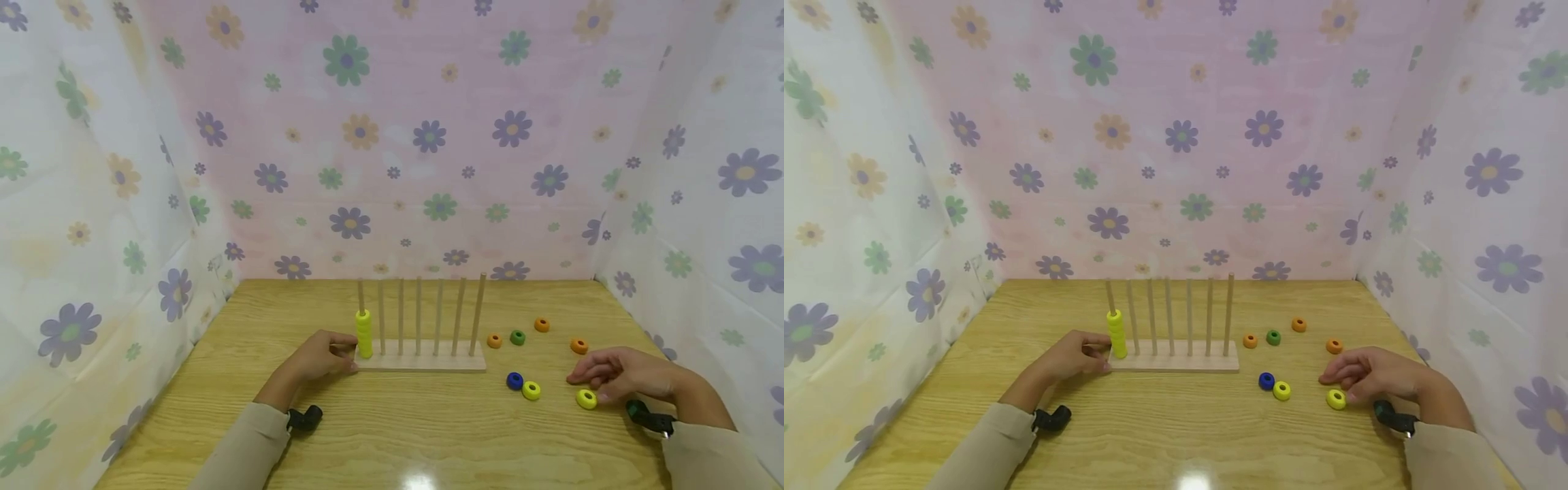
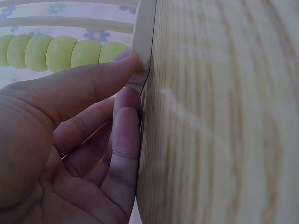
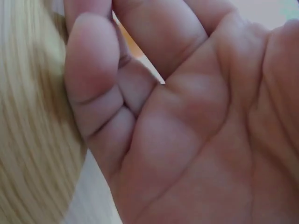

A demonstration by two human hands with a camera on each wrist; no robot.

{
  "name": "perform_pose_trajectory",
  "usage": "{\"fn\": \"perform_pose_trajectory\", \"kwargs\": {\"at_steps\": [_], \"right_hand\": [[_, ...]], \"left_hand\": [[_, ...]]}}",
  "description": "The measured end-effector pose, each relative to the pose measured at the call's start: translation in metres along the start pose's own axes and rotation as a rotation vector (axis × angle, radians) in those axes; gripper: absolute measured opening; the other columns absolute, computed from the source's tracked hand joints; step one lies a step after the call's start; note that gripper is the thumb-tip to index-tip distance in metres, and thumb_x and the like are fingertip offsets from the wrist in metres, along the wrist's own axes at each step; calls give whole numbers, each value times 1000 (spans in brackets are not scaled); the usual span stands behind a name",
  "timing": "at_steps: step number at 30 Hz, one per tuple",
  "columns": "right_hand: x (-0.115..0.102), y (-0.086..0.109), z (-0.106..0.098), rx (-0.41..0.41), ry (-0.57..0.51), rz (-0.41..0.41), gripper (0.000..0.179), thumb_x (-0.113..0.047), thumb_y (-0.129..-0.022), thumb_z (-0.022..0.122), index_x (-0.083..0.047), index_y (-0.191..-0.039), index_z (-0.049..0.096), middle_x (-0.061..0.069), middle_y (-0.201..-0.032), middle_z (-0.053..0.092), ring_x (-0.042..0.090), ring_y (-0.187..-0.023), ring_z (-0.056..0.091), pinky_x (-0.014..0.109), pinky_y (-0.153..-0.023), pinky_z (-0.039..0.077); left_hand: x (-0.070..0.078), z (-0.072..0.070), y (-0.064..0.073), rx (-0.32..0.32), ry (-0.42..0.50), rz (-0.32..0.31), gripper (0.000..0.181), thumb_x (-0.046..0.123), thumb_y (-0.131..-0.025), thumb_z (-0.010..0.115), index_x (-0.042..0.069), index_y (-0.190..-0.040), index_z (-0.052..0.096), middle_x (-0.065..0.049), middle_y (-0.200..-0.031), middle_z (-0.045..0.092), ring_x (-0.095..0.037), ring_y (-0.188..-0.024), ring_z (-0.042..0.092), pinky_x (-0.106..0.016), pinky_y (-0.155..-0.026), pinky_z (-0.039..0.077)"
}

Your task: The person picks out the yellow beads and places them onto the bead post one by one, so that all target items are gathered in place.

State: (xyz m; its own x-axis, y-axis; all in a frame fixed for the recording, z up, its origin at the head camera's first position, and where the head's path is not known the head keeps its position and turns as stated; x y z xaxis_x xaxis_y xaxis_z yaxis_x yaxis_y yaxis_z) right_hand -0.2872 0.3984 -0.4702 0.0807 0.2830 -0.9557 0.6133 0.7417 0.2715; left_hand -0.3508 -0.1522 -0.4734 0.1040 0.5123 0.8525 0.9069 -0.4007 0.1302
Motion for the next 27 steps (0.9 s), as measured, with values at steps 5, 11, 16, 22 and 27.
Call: {"fn": "perform_pose_trajectory", "kwargs": {"at_steps": [5,11,16,22,27], "right_hand": [[-5,-5,3,-6,3,-8,41,11,-99,54,18,-138,47,15,-145,61,17,-118,67,31,-94,58],[-6,-8,1,37,77,-21,33,6,-101,56,17,-131,53,20,-137,65,20,-114,69,34,-91,59],[-1,-5,-10,161,191,17,30,-3,-100,62,10,-128,61,15,-126,72,18,-107,71,29,-86,59],[3,-4,-20,276,237,39,33,-8,-101,65,8,-129,62,9,-124,73,14,-98,71,31,-76,58],[3,-3,-20,259,203,32,36,-6,-102,61,9,-135,58,10,-132,71,17,-108,71,34,-81,59]], "left_hand": [[0,0,1,0,20,-5,63,20,-85,87,11,-143,64,-6,-128,71,-18,-102,70,-40,-90,59],[3,0,2,-8,28,16,62,17,-86,87,8,-143,63,-9,-128,71,-19,-102,71,-40,-89,59],[4,0,2,-16,39,18,61,16,-86,86,7,-142,64,-9,-127,71,-19,-101,71,-38,-87,60],[5,0,2,-7,26,12,62,17,-85,87,8,-142,64,-8,-126,72,-19,-101,70,-38,-88,59],[3,0,1,2,19,6,62,18,-85,88,9,-142,65,-7,-127,71,-19,-102,70,-39,-89,59]]}}
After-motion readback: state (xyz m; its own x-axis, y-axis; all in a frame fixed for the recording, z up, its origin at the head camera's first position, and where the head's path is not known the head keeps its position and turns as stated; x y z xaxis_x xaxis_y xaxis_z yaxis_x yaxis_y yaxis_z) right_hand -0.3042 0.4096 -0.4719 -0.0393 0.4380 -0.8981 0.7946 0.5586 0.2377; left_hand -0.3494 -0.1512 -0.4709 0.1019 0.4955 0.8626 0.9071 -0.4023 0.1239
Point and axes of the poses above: each hand's wrist, its own y-axis away from the middle knuckle, its own z-axis out of the palm, x = y × z, the point moved 8 cm from there along -y, towards the middle knuckle
